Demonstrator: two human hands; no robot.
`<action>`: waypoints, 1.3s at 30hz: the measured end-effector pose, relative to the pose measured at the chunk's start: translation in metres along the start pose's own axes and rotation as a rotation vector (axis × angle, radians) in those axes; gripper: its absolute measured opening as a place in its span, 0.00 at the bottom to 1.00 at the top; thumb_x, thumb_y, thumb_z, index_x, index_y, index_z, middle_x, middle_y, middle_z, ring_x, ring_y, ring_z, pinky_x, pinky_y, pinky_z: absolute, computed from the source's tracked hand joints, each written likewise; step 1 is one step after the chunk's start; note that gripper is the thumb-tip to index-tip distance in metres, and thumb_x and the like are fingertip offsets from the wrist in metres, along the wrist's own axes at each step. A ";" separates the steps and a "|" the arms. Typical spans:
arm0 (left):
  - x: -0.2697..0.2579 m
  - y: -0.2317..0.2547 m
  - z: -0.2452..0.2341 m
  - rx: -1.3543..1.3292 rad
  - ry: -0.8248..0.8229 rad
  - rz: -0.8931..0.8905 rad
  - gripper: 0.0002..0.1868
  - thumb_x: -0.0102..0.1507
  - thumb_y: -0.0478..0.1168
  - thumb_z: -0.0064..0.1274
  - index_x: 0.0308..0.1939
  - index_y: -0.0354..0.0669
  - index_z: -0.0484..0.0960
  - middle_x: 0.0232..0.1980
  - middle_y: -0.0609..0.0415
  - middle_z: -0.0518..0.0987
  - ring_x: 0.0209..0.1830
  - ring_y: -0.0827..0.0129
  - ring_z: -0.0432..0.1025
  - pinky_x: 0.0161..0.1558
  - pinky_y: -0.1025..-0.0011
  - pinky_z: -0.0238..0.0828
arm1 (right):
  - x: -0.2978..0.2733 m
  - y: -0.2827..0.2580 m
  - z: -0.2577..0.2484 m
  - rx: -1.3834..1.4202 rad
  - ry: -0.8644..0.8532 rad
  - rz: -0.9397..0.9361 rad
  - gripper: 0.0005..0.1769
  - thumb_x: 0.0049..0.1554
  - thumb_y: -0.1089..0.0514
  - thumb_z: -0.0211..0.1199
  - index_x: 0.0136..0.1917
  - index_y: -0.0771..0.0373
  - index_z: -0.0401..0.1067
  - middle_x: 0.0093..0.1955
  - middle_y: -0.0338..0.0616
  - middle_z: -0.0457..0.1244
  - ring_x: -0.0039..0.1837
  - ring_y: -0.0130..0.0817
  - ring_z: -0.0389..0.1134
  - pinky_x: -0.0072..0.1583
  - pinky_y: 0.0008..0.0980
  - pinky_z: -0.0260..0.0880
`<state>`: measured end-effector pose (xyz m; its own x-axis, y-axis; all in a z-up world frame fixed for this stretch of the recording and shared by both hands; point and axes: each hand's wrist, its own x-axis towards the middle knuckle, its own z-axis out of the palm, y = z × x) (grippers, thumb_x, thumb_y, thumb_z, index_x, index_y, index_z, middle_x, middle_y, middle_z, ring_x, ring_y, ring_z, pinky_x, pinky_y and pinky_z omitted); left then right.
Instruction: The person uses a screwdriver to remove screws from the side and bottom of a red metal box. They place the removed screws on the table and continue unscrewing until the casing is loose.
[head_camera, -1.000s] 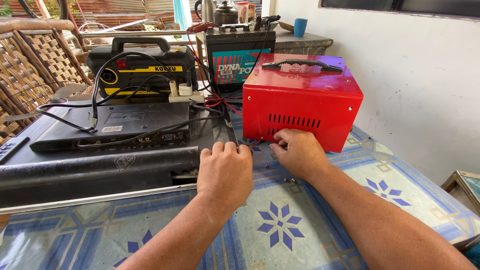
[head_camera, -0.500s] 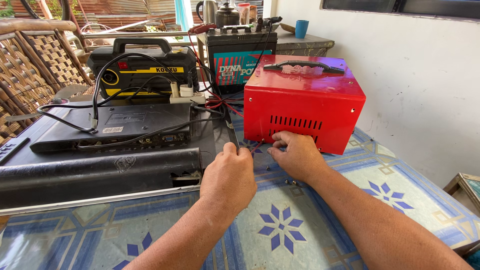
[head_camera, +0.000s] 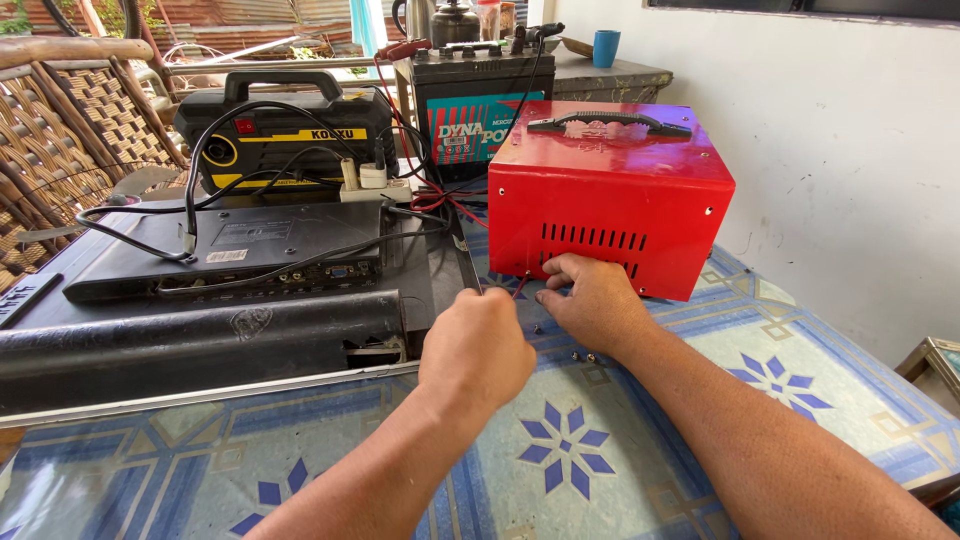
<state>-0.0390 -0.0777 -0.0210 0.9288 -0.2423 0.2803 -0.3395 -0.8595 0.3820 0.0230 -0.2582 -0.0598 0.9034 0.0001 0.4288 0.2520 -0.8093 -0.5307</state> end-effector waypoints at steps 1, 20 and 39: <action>0.001 0.001 -0.002 -0.088 -0.032 -0.083 0.15 0.59 0.41 0.59 0.44 0.34 0.81 0.49 0.36 0.80 0.46 0.48 0.80 0.44 0.60 0.80 | 0.000 0.000 0.000 0.001 0.007 -0.015 0.23 0.50 0.57 0.71 0.58 0.65 0.75 0.51 0.50 0.73 0.48 0.40 0.77 0.51 0.35 0.76; 0.003 0.007 0.003 -0.168 -0.006 -0.180 0.14 0.59 0.40 0.59 0.45 0.35 0.83 0.50 0.36 0.81 0.48 0.46 0.79 0.48 0.56 0.78 | 0.002 0.006 0.001 0.020 0.016 -0.063 0.22 0.50 0.57 0.71 0.57 0.66 0.75 0.51 0.51 0.73 0.49 0.43 0.77 0.52 0.36 0.75; 0.003 -0.007 0.007 0.419 0.112 0.127 0.14 0.59 0.36 0.60 0.47 0.35 0.80 0.48 0.42 0.76 0.44 0.54 0.79 0.35 0.62 0.82 | 0.000 0.004 -0.003 0.080 0.034 -0.026 0.20 0.51 0.57 0.70 0.56 0.66 0.76 0.50 0.52 0.73 0.48 0.42 0.77 0.51 0.36 0.76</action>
<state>-0.0334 -0.0757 -0.0285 0.8538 -0.3275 0.4048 -0.3394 -0.9396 -0.0443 0.0224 -0.2628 -0.0597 0.8844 -0.0005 0.4666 0.3029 -0.7600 -0.5749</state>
